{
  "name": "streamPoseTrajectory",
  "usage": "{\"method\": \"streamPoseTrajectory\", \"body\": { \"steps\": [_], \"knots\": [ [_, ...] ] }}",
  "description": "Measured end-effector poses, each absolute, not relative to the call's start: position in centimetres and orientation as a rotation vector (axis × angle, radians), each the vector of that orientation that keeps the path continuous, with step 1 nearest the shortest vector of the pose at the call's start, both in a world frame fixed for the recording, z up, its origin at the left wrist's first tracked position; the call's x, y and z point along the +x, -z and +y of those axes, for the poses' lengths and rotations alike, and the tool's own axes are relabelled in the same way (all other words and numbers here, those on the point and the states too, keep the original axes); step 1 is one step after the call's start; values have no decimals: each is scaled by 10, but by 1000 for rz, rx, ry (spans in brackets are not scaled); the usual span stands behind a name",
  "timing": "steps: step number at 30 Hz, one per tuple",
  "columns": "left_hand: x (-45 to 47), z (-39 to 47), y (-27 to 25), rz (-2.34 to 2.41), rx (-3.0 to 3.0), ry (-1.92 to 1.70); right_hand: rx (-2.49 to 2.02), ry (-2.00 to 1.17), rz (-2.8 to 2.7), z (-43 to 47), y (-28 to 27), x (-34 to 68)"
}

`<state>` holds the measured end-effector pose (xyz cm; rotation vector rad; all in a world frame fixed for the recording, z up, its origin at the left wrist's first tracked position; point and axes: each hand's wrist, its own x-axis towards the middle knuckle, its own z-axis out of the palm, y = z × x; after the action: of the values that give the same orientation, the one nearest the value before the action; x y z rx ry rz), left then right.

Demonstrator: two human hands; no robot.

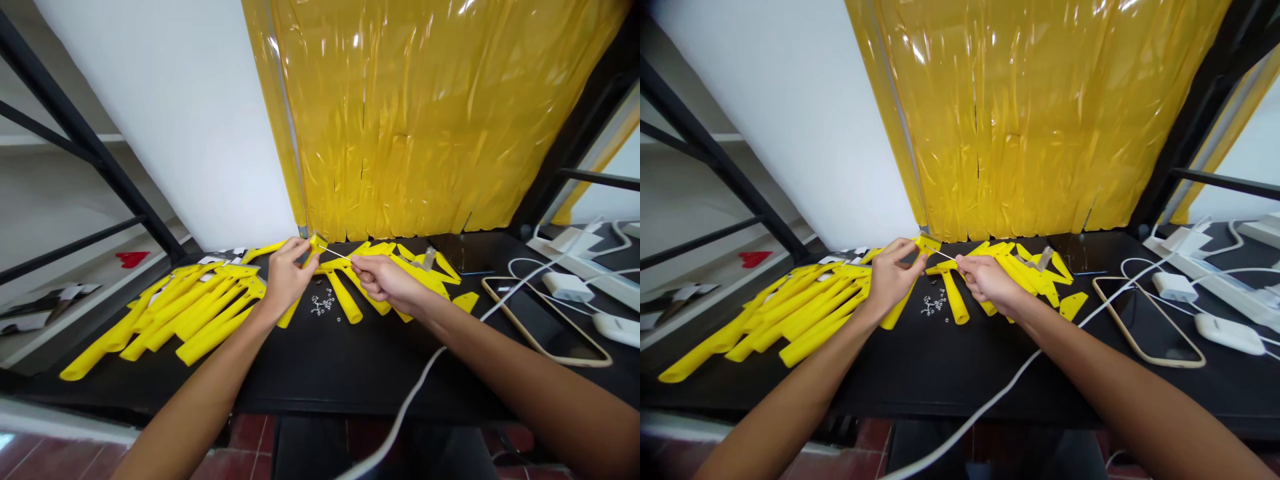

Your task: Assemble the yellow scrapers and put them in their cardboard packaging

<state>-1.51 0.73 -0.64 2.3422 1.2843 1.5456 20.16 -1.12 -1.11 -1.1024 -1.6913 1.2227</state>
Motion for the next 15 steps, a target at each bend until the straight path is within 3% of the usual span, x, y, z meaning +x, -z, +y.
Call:
{"method": "streamPoseTrajectory", "body": {
  "steps": [2,6,8,11,15],
  "knots": [
    [-16,8,5,1266,2395,-1512,-1118,-1114,-1764,-12,11,203],
    [-18,10,5,1278,2444,-1411,-1196,-321,-2060,-13,12,207],
    [-18,11,7,1273,2448,-1398,-1212,-242,-2109,-12,13,208],
    [-19,10,7,1229,2442,-1435,-1118,-572,-1997,-8,12,209],
    [-20,8,3,1137,2425,-1505,-969,-1347,-1618,-9,9,208]
  ]
}}
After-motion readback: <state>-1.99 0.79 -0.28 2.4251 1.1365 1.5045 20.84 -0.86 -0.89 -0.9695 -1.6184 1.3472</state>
